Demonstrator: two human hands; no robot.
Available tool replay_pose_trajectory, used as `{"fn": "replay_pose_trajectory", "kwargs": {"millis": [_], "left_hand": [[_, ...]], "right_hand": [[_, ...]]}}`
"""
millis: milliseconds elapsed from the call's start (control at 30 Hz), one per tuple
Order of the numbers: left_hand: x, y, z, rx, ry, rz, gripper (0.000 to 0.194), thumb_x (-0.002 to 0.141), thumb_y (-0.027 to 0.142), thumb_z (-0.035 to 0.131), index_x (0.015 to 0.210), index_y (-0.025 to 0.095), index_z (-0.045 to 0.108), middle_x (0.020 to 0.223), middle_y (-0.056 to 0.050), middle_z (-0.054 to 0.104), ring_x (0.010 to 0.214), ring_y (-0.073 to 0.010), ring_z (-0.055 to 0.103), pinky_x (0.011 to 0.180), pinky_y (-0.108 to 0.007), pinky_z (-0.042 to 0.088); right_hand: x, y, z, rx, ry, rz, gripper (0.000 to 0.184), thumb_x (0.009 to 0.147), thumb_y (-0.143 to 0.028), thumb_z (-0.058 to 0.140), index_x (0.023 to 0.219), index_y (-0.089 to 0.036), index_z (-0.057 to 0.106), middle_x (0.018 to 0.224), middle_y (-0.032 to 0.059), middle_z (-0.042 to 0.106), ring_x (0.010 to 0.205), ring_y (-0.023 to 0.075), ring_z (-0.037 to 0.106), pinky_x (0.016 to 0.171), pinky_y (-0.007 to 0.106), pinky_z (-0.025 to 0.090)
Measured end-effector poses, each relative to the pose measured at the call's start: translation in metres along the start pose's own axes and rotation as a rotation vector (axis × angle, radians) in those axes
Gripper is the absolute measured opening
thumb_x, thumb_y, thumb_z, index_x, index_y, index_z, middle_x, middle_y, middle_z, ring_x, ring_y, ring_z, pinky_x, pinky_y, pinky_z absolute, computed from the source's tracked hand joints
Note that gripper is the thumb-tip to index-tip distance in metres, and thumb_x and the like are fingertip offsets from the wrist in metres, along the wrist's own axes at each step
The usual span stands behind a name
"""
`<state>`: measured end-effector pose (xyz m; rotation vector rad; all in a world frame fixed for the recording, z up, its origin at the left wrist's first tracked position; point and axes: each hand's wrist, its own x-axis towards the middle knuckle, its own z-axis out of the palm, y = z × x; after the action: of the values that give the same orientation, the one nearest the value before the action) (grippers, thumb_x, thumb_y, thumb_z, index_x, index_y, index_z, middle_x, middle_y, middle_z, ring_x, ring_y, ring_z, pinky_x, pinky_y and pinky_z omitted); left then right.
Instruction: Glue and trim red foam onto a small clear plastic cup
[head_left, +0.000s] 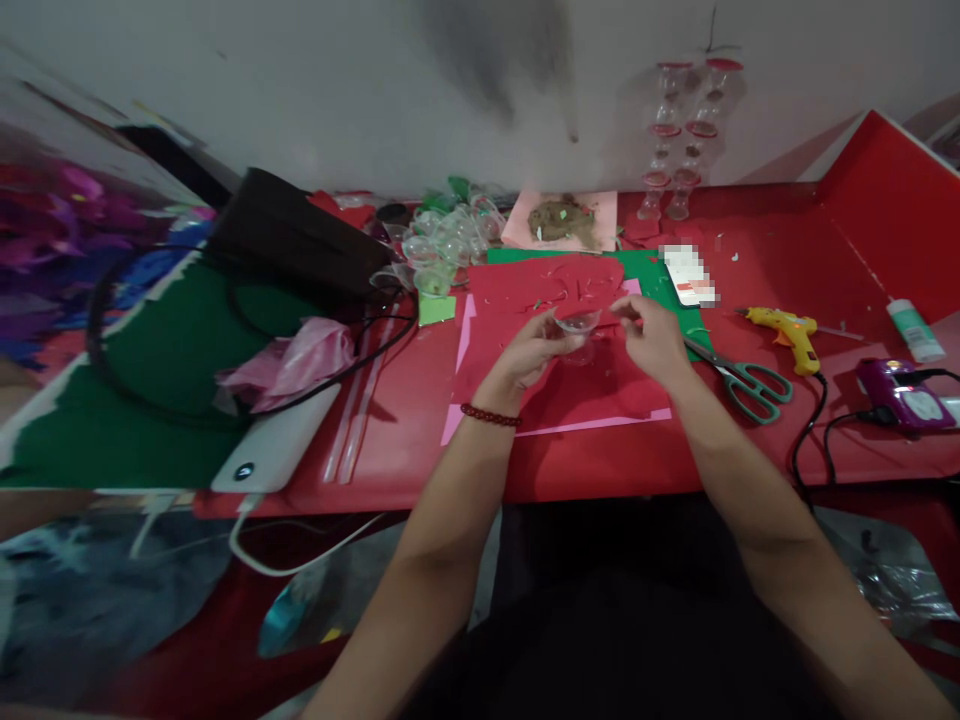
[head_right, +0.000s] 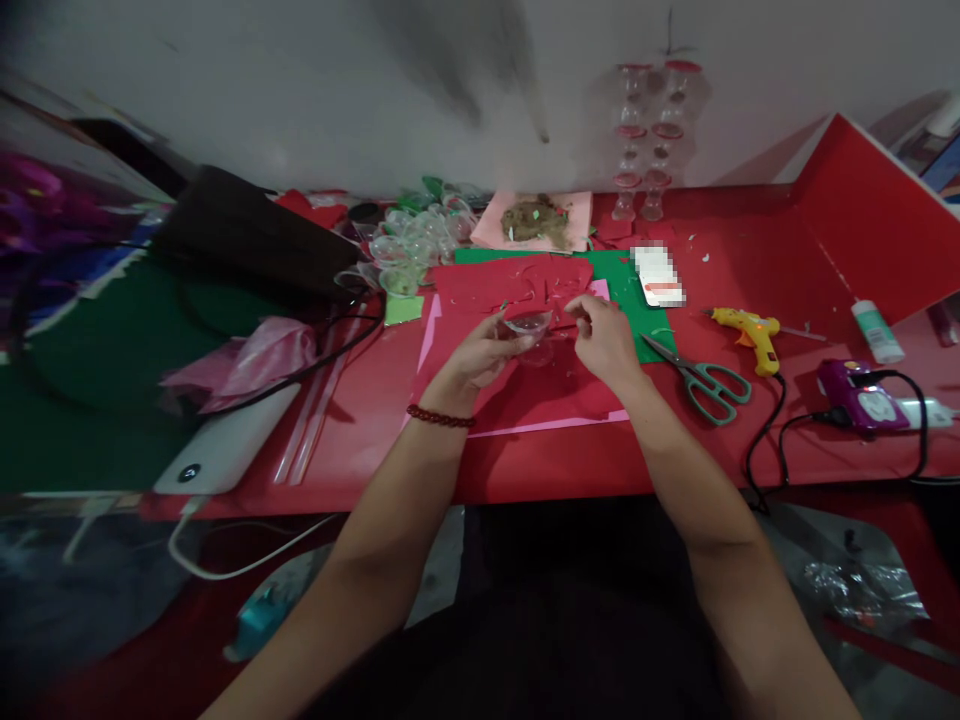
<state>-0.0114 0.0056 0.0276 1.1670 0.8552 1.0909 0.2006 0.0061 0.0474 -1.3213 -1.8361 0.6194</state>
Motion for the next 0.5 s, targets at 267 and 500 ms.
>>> {"fn": "replay_pose_trajectory", "kwargs": {"millis": [267,500], "left_hand": [[0.001,-0.002,0.004,0.143,-0.039,-0.016,0.05,0.054,0.026,0.095,0.099,0.017,0.074,0.092,-0.005,0.076,0.082,-0.0184,0.069,0.075,-0.03,0.058],[-0.001,0.002,0.004,0.23,-0.069,-0.076,0.049,0.052,0.028,0.093,0.095,0.015,0.074,0.097,-0.006,0.073,0.086,-0.018,0.066,0.07,-0.028,0.057]], "right_hand": [[-0.003,-0.016,0.005,0.088,-0.129,0.11,0.013,0.083,-0.032,0.07,0.085,-0.021,0.064,0.083,0.0028,0.073,0.078,0.0191,0.065,0.076,0.033,0.049],[-0.006,-0.019,0.001,-0.35,-0.123,0.028,0.021,0.096,-0.029,0.06,0.078,-0.02,0.067,0.072,0.0072,0.069,0.069,0.0206,0.06,0.064,0.032,0.036]]}}
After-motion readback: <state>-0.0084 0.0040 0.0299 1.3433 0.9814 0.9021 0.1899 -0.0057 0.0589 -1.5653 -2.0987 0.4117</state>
